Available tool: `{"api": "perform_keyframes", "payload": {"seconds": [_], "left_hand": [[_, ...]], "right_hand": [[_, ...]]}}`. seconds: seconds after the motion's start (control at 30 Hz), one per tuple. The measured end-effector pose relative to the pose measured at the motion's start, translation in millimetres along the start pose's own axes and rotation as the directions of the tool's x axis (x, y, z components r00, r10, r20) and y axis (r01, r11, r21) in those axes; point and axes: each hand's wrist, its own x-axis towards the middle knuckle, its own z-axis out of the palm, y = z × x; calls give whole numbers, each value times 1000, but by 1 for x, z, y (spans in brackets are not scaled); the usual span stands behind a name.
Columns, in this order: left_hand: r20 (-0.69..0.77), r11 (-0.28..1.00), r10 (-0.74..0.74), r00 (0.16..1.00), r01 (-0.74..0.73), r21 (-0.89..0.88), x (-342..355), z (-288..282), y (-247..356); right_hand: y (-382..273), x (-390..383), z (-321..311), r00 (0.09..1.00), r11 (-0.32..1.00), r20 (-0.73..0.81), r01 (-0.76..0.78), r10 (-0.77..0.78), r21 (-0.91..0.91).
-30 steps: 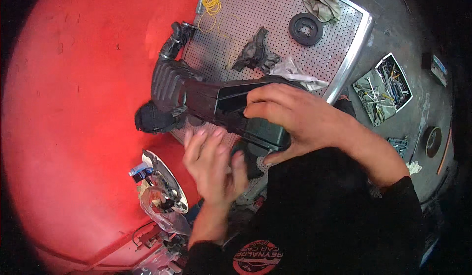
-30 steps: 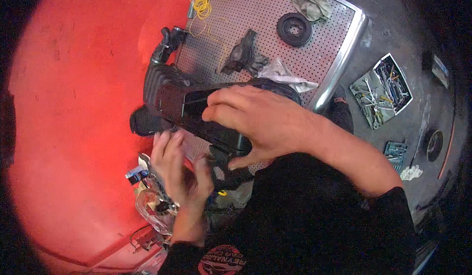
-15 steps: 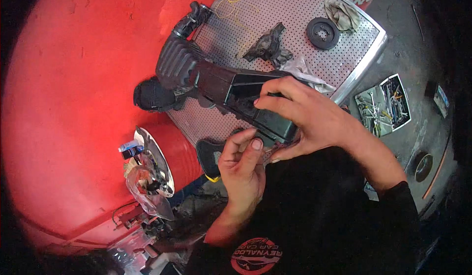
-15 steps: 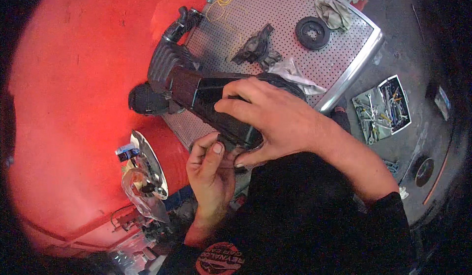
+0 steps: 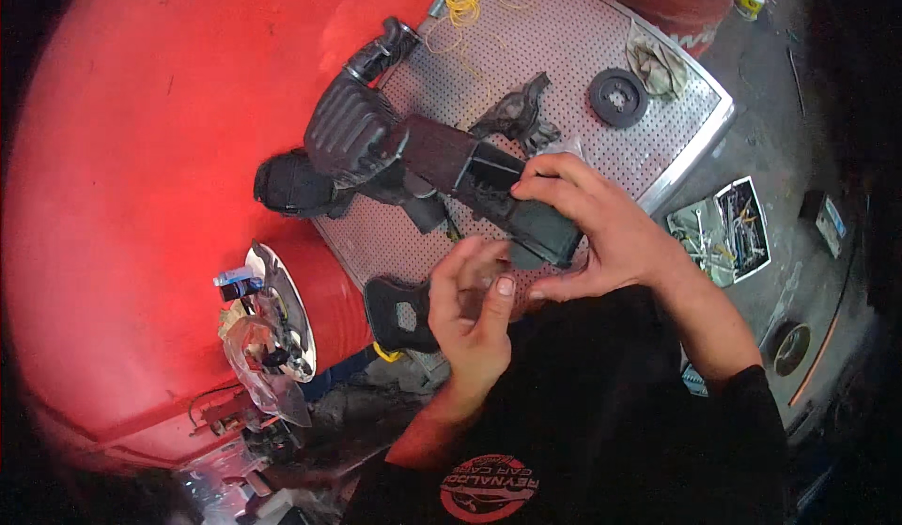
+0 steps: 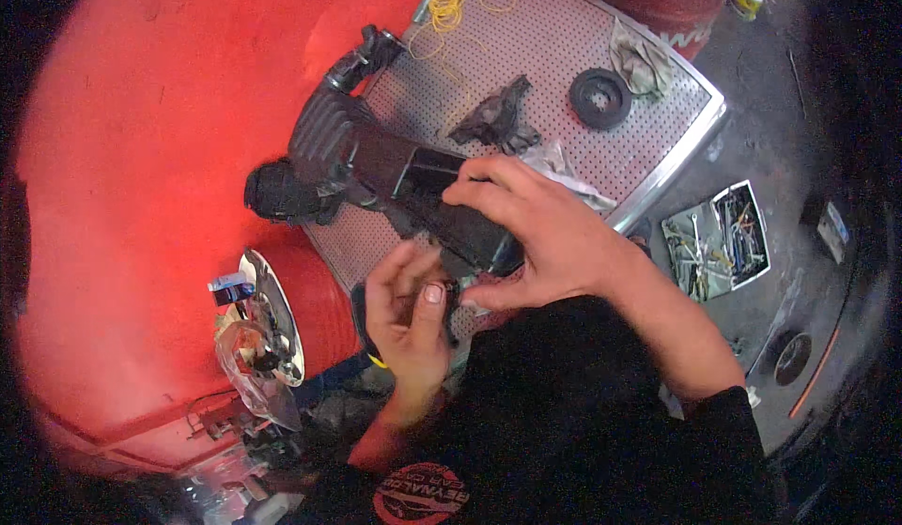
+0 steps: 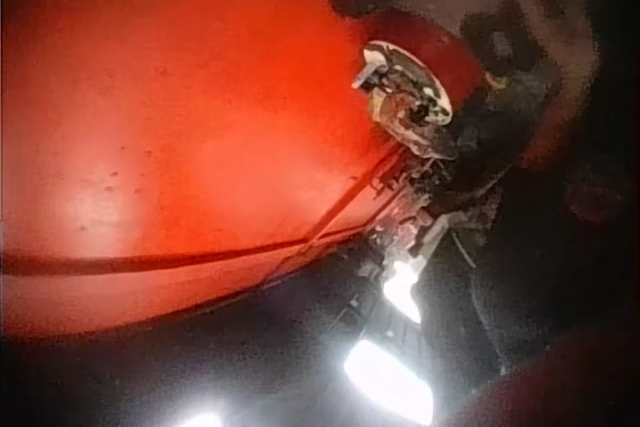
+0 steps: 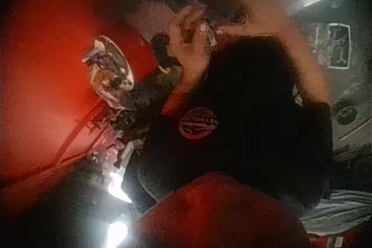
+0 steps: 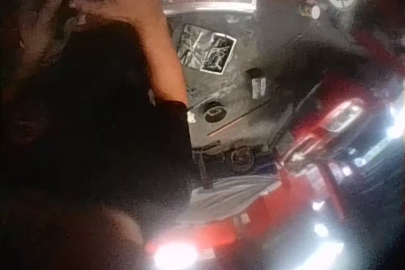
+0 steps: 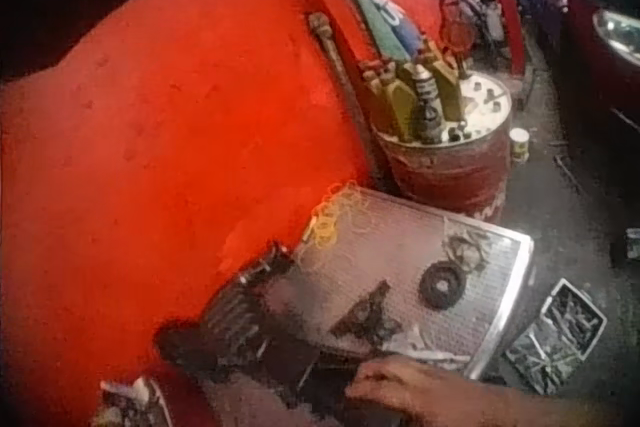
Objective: The person prepares and wipes down engine components by hand and with a cloth before beginning reassembly within the engine bay.
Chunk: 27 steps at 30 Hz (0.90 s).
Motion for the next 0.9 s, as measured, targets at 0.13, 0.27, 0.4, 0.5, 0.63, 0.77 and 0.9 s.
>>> {"api": "perform_keyframes", "payload": {"seconds": [0.13,0.27,0.4,0.5,0.63,0.77,0.9], "left_hand": [[346,354,491,799,-546,759,52,-23,8],[474,367,424,772,-625,690,119,-56,13],[663,582,219,716,-641,500,165,-65,22],[752,649,136,644,-632,423,183,-55,24],[820,730,47,571,-580,362,209,-46,21],[840,765,5,542,-544,346,216,-37,27],[841,787,20,541,-527,320,214,-31,23]], "right_hand": [[6,-4,-4,996,993,-57,-75,70,-90],[-3,-1,-7,995,986,-78,-75,64,-146],[-5,-4,-9,996,991,-87,-36,25,-125],[-1,-11,-13,996,992,-82,-53,44,-116],[3,-16,-24,995,993,-96,-39,29,-107],[3,-19,-25,991,993,-135,-33,18,-115],[3,-27,-25,987,989,-161,-19,-5,-147]]}}
